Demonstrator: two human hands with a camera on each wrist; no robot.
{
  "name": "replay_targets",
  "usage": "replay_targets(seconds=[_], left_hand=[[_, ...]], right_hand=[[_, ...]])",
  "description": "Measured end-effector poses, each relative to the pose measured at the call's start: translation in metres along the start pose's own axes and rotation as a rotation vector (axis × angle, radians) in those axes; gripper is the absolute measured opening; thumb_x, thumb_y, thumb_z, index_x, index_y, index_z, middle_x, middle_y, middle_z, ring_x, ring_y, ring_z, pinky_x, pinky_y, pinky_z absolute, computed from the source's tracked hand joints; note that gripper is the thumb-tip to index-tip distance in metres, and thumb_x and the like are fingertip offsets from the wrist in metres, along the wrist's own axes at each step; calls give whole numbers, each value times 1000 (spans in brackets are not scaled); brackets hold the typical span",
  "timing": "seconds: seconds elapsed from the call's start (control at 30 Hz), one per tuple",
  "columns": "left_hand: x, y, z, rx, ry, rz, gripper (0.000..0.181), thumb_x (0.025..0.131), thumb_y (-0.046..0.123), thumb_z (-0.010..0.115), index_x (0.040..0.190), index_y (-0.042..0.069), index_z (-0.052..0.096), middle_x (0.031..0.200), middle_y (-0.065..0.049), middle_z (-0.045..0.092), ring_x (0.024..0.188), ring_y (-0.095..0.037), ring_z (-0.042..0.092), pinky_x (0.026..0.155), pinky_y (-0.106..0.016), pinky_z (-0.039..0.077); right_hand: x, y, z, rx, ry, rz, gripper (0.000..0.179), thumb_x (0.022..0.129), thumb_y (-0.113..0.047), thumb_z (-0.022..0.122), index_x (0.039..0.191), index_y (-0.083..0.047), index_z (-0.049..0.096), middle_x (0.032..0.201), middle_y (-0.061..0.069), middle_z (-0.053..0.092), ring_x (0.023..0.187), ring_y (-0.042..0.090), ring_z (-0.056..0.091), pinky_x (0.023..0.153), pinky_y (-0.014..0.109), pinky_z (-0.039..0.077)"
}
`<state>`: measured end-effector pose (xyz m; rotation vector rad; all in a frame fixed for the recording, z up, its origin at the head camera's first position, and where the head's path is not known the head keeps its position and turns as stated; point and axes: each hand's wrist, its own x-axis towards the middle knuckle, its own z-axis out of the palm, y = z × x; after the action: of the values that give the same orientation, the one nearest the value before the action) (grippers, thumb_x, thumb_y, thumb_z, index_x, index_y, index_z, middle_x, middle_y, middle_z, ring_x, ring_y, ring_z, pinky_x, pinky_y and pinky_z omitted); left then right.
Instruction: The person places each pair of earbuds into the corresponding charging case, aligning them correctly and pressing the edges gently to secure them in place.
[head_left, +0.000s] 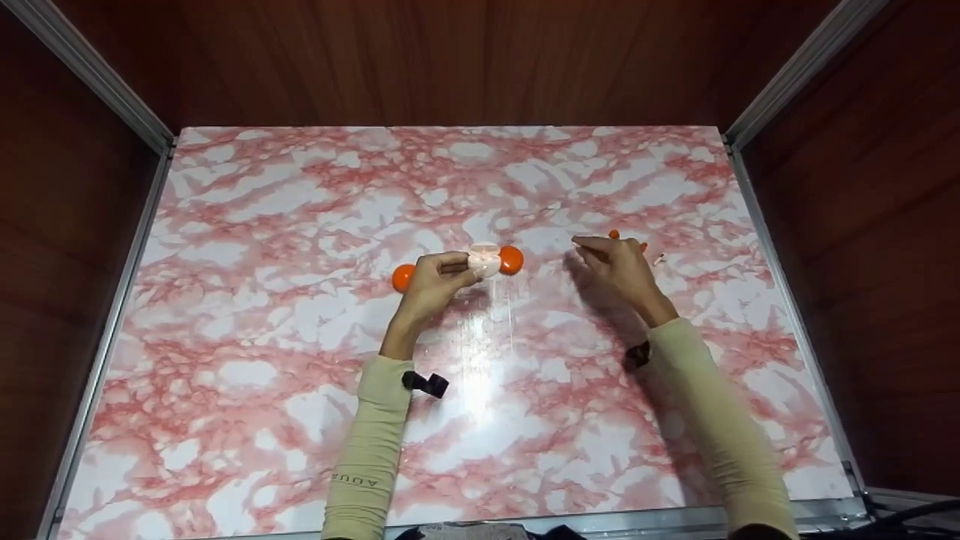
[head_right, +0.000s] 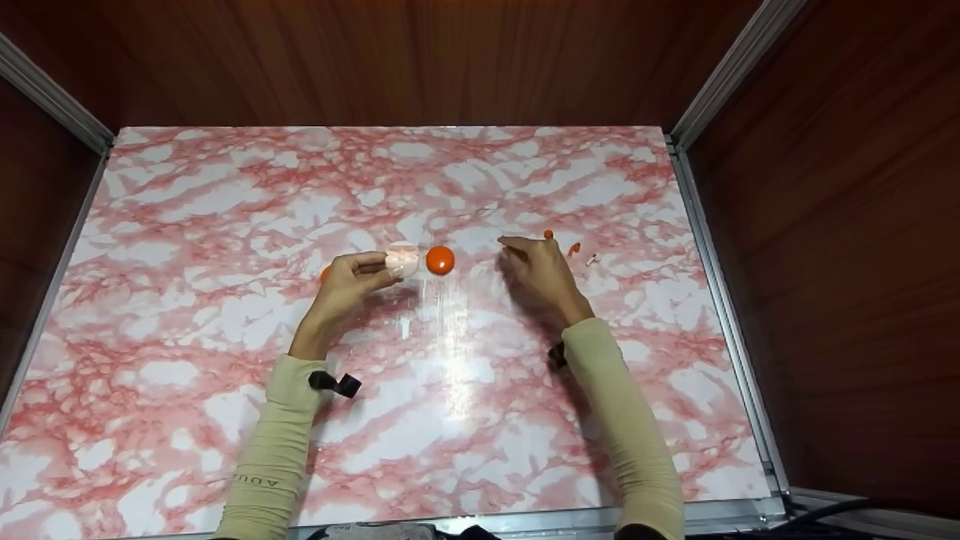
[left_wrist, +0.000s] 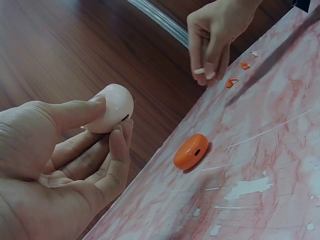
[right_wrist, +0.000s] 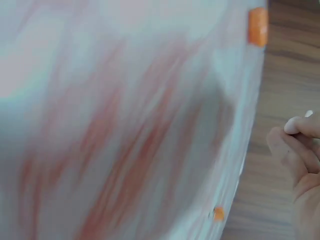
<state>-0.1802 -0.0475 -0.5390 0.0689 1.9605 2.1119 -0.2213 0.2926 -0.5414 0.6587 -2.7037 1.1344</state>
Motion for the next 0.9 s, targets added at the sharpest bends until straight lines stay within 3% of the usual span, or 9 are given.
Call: replay_targets(seconds=[0.07,0.13,0.27,0.37,0.5,0.6,0.8,0.9], left_hand=[[0,0,0,-3,3,1,39,96,3,72,133,-9,66,127,-29,72,108,-22,73,94,-31,63],[-1,1,0,0,4,3,38,96,3,72,132,-9,67,126,-29,72,107,-21,74,97,-36,63],[-1,1,-1,-6,-1,8,37,97,3,72,131,-9,67,125,-29,72,106,-21,74,103,-47,61],[0,1,-1,-7,-2,17,35,97,3,72,130,-9,68,124,-28,73,106,-21,74,104,-50,60],[2,1,-2,3,2,27,34,96,3,73,128,-8,70,124,-27,73,107,-20,73,98,-38,63],[3,1,-2,4,5,29,34,95,3,74,127,-8,71,124,-27,73,107,-18,73,94,-28,63],[3,2,-1,-4,14,17,34,95,1,73,127,-10,70,124,-29,73,105,-17,73,91,-25,63],[3,4,-1,2,19,16,35,95,1,73,128,-11,69,124,-30,72,105,-18,73,90,-24,62]], right_hand=[[3,-7,5,133,11,65,26,100,-6,70,125,-1,76,116,20,79,97,31,79,79,5,55],[5,-14,9,266,18,123,25,100,-7,71,124,-1,77,120,21,78,107,35,77,85,10,58],[10,-29,18,483,22,189,25,99,-3,71,122,3,76,121,28,75,111,38,75,90,22,62],[14,-39,23,622,12,215,26,98,-1,71,122,8,74,121,32,73,110,32,77,93,28,63],[20,-52,27,799,19,257,30,97,-2,72,123,12,71,117,23,78,106,22,79,94,35,63],[23,-59,30,890,33,282,32,97,-4,74,124,12,70,113,16,80,106,23,79,95,38,63],[28,-73,38,981,37,269,32,97,-2,73,124,13,69,122,32,73,108,27,79,98,43,61],[30,-80,41,986,33,249,34,96,-2,74,125,16,68,119,28,76,106,25,79,96,40,62]])
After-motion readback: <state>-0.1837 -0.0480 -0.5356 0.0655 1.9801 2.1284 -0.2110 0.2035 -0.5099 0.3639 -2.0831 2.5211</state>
